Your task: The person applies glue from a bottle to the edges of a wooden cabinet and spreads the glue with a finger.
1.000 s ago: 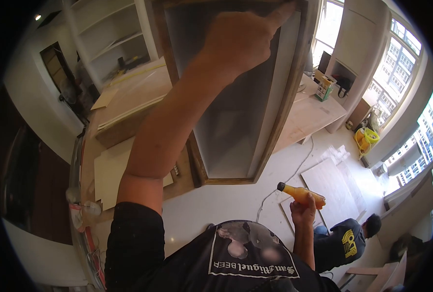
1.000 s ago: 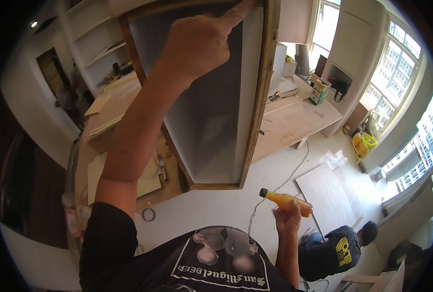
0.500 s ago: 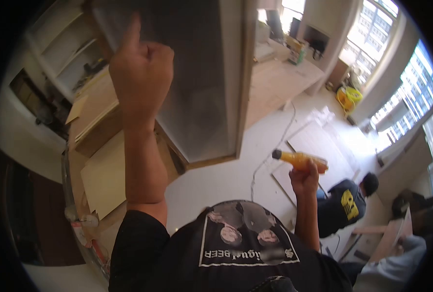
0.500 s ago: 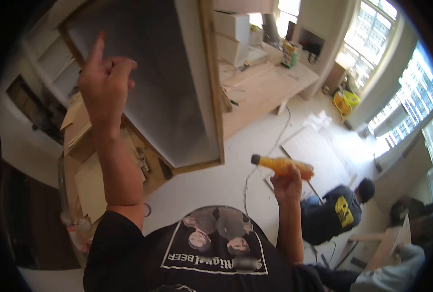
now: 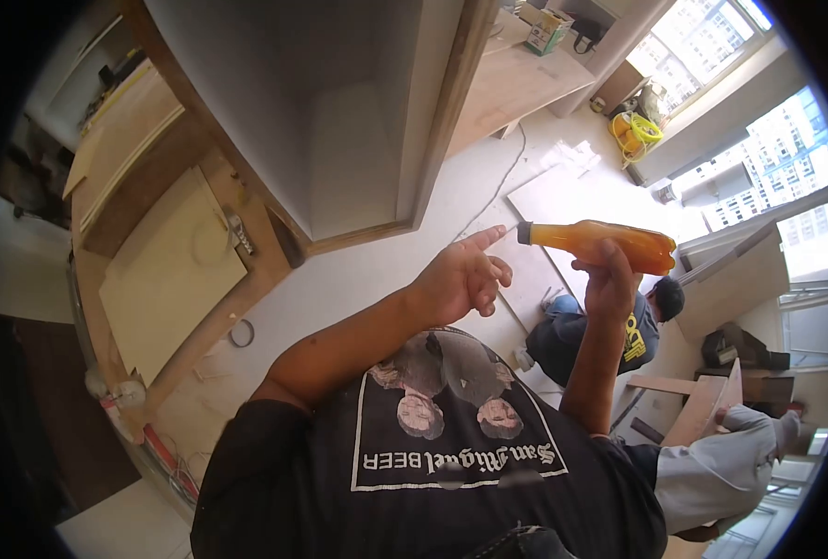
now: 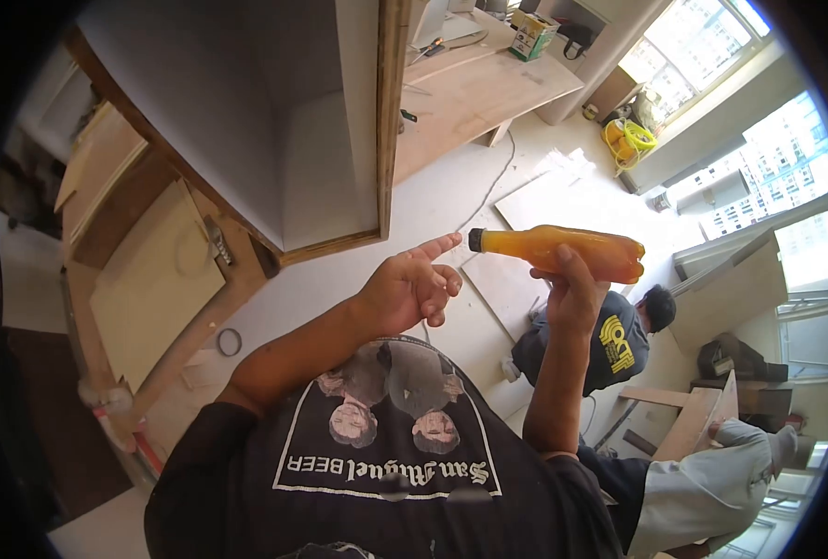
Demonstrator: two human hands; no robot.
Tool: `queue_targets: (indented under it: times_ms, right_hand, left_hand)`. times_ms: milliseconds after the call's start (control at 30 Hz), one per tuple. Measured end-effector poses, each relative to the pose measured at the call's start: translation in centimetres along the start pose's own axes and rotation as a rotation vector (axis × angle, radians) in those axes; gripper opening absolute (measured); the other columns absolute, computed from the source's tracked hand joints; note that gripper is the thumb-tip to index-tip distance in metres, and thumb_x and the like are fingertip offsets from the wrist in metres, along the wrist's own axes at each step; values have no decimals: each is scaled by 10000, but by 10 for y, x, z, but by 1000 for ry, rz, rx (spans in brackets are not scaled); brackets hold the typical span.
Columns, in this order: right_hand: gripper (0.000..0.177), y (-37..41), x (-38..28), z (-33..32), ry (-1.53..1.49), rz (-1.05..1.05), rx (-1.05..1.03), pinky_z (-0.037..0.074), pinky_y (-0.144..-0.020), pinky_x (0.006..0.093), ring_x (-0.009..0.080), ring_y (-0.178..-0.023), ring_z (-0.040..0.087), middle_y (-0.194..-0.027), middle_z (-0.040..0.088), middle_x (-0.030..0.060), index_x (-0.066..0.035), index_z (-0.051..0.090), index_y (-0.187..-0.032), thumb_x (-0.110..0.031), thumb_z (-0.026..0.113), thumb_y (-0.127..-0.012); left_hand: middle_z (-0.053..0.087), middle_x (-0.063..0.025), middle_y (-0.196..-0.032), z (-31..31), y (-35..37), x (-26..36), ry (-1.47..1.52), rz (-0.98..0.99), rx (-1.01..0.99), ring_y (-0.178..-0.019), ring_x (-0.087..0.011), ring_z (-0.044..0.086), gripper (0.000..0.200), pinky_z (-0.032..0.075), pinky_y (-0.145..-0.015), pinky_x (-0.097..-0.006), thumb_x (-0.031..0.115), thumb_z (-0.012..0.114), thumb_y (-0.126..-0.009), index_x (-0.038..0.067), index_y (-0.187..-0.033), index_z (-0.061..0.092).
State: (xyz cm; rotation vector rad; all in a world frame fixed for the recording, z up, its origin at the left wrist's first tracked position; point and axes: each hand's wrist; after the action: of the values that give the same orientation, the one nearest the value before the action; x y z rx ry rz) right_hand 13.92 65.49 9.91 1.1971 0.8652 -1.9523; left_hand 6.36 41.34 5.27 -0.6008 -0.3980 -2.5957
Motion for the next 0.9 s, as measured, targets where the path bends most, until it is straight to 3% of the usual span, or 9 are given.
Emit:
queue_targets:
  times_ms: [400,900]
  right_hand:
    - [369,3,-10,16,227,-87,-25,636,-592,314,267,-799,745,-976,714,179,69,615,-1129,-74,741,-813]
    - [400,0,-15,31,355,-65,-68,617,-592,307,243,-762,733,-956,721,172,59,632,-1135,-103,764,-794]
  left_hand:
    - [655,-170,-966,-17,-8,-9,139,-42,-90,-529,-199,576,962,525,-555,-407,88,552,-765,52,-1616,106]
    - [605,-130,-985,-22,-3,-3,161,-95,-100,-557,-159,561,958,499,-601,-416,98,544,-757,67,-1622,130]
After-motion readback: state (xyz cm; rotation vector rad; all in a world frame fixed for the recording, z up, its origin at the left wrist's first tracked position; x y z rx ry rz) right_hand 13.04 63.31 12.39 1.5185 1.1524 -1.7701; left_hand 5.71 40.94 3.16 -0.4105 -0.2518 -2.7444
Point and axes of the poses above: each hand's wrist, its own y-axis away from the middle knuckle, its own z-axis out of the palm, x = y × z
